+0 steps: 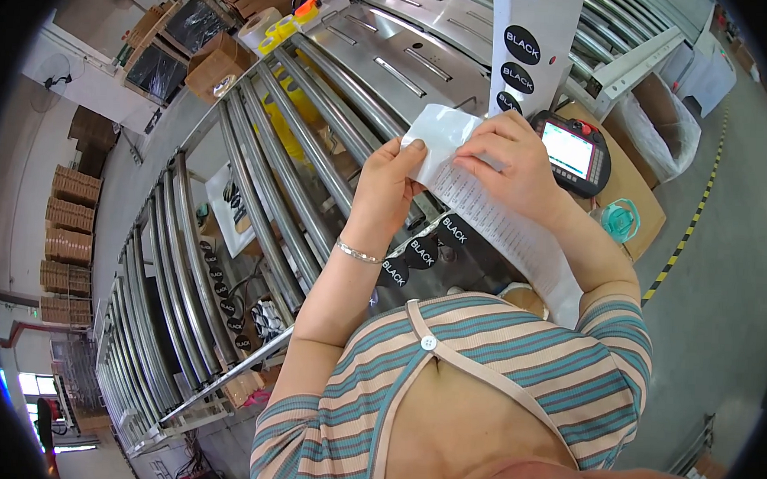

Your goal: Applying labels and packing lists to plastic containers on a factory floor.

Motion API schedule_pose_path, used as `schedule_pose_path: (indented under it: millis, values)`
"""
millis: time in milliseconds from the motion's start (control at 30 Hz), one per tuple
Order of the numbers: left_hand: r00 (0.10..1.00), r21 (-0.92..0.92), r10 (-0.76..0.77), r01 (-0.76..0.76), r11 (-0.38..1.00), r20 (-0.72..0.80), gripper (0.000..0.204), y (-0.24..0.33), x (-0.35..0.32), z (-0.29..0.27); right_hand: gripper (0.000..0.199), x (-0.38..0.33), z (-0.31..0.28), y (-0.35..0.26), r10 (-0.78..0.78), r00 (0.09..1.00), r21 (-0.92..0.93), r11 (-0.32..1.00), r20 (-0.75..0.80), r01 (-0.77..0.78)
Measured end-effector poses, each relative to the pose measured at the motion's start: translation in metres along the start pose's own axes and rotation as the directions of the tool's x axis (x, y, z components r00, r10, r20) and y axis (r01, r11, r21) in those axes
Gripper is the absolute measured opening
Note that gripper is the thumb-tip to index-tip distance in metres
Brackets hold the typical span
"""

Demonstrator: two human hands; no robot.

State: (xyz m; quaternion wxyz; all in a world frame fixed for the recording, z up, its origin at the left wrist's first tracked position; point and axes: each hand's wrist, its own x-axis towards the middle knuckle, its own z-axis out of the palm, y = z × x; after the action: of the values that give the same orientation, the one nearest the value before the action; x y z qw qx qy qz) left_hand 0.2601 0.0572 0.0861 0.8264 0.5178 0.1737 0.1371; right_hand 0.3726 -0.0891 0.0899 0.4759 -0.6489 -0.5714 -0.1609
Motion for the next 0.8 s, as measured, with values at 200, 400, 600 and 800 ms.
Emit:
schedule_pose_path:
  millis: [200, 400, 600, 800]
  values:
    - [1.0, -0.015, -0.017, 0.017, 1.0, -0.022, 0.02, -0.004, 0.006, -0.001, 0.013, 0.0, -0.005, 0.0, -0.021, 1.0, 0.009, 1.0, 0.022, 0.021]
    - [0.995, 0.019, -0.039, 0.041, 0.999, -0.094, 0.022, -0.01, 0.017, -0.018, 0.011, 0.018, -0.029, 0.018, 0.017, 0.997, 0.066, 0.998, 0.07, -0.022]
    - [0.986, -0.002, -0.057, 0.057, 0.998, -0.159, 0.022, -0.012, 0.023, -0.015, 0.015, 0.059, -0.049, 0.122, 0.577, 0.791, 0.175, 0.816, -0.204, -0.551]
    - [0.988, 0.021, -0.085, 0.088, 0.996, -0.132, 0.02, -0.014, 0.025, -0.023, 0.026, 0.083, -0.037, 0.193, 0.566, 0.748, 0.212, 0.824, -0.348, -0.525]
